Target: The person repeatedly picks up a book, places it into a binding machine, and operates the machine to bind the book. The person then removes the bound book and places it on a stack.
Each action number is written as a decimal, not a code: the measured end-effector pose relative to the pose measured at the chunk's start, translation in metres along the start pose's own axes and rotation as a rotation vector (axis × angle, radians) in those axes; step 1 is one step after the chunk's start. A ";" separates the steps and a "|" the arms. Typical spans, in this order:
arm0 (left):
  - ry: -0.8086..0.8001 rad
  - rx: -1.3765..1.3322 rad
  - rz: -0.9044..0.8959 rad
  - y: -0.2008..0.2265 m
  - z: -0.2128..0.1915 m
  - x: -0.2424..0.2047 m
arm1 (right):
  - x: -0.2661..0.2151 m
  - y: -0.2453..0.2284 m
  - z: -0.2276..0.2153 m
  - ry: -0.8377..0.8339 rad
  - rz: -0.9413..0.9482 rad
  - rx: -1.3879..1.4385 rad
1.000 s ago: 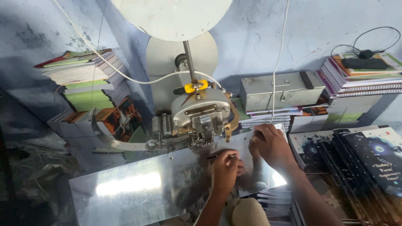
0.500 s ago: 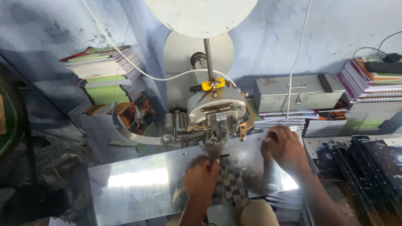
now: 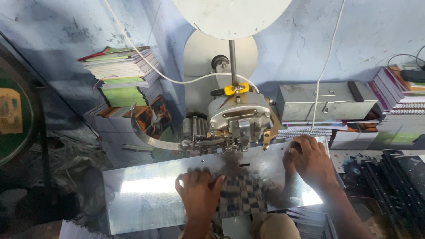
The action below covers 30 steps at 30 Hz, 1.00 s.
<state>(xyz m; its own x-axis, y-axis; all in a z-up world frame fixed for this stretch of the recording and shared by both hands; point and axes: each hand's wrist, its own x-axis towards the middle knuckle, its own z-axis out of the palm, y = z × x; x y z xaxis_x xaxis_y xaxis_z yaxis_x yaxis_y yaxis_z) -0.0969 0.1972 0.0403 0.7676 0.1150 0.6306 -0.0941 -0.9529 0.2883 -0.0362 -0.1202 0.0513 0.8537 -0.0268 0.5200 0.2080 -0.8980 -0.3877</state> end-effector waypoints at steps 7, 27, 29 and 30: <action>0.111 -0.103 -0.033 -0.035 -0.021 0.003 | -0.001 -0.001 0.002 0.018 -0.048 -0.076; 0.068 -0.021 -0.027 -0.055 -0.023 0.000 | -0.046 -0.069 0.054 0.065 -0.365 -0.241; 0.063 -0.049 -0.002 -0.061 -0.023 -0.002 | -0.056 -0.082 0.064 0.085 -0.413 -0.169; 0.060 -0.062 0.011 -0.065 -0.024 -0.004 | -0.057 -0.088 0.070 0.094 -0.412 -0.120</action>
<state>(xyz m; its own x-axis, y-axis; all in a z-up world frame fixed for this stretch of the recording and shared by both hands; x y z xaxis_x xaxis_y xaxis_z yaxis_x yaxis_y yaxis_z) -0.1085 0.2651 0.0363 0.7270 0.1229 0.6756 -0.1433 -0.9351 0.3242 -0.0700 -0.0088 0.0030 0.6627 0.3094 0.6820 0.4606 -0.8864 -0.0454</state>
